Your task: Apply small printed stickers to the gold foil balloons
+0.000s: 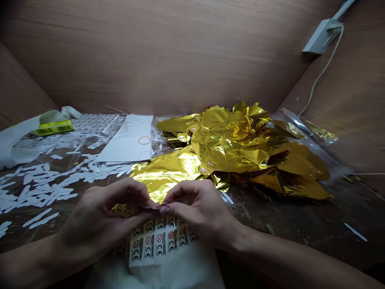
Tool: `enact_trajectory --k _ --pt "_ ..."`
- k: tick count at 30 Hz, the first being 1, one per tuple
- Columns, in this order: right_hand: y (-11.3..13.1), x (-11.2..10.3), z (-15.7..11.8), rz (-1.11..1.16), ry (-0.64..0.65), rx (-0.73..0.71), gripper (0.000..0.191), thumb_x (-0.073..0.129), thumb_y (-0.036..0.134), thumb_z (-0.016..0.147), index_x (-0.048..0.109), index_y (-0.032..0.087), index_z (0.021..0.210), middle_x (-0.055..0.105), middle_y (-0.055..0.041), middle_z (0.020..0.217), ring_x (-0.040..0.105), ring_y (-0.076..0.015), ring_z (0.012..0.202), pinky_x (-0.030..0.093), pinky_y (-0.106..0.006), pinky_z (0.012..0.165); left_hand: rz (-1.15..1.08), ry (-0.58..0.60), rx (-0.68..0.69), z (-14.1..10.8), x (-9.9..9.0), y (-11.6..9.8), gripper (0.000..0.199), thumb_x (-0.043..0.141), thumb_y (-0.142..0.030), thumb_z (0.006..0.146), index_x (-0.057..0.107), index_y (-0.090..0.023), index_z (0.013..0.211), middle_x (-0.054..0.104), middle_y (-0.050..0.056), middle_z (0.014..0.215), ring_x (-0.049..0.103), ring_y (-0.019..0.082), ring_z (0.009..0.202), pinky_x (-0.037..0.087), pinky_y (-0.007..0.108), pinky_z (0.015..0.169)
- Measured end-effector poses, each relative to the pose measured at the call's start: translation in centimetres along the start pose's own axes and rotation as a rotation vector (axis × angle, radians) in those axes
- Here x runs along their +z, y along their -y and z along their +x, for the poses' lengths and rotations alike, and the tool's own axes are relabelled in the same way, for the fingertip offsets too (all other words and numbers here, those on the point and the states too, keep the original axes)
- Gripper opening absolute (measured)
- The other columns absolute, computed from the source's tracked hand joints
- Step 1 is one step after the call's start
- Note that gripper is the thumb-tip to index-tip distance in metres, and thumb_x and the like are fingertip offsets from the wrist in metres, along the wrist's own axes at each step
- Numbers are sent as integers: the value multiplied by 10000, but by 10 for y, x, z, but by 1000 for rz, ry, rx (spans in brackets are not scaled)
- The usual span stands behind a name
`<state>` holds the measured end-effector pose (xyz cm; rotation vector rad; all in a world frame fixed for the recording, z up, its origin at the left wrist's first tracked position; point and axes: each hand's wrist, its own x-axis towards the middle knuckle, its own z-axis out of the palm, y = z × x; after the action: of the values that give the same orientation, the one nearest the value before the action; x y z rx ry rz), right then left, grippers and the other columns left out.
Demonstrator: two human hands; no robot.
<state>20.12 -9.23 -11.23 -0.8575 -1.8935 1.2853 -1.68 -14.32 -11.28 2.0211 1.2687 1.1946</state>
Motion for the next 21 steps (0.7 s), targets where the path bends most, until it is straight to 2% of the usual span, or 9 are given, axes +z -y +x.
enact_trajectory --k 5,7,12,18,21 --pt "-3 -3 -3 -388 -161 -456 135 830 197 809 769 217 929 788 -9 831 708 -167 725 543 -317 724 -32 0 -44 -1 1 4 148 782 -175 828 645 -199 878 717 -52 765 705 90 646 573 161 602" --pt "-5 -3 -3 -458 -167 -506 154 823 180 817 763 223 952 787 -4 831 698 -166 715 531 -325 723 -36 4 -54 -2 1 4 141 780 -183 833 645 -197 873 713 -49 761 699 91 640 569 167 593" --pt "-6 -1 -2 -461 -133 -418 109 811 178 826 778 224 919 788 3 821 701 -161 727 531 -299 702 -11 0 -51 -1 1 3 134 778 -173 828 648 -196 854 709 -55 738 688 86 614 554 167 576" --pt "-2 1 -1 -340 -93 -296 68 807 171 823 792 219 868 783 19 796 710 -131 720 534 -248 686 5 -4 -18 0 1 5 144 779 -162 829 644 -203 856 708 -72 743 677 63 611 542 135 583" --pt "-3 2 -1 -226 -50 -174 50 802 178 822 791 202 864 782 11 805 712 -121 725 541 -220 683 20 -15 5 -1 1 6 155 778 -143 823 641 -208 856 701 -84 732 664 50 599 528 119 574"
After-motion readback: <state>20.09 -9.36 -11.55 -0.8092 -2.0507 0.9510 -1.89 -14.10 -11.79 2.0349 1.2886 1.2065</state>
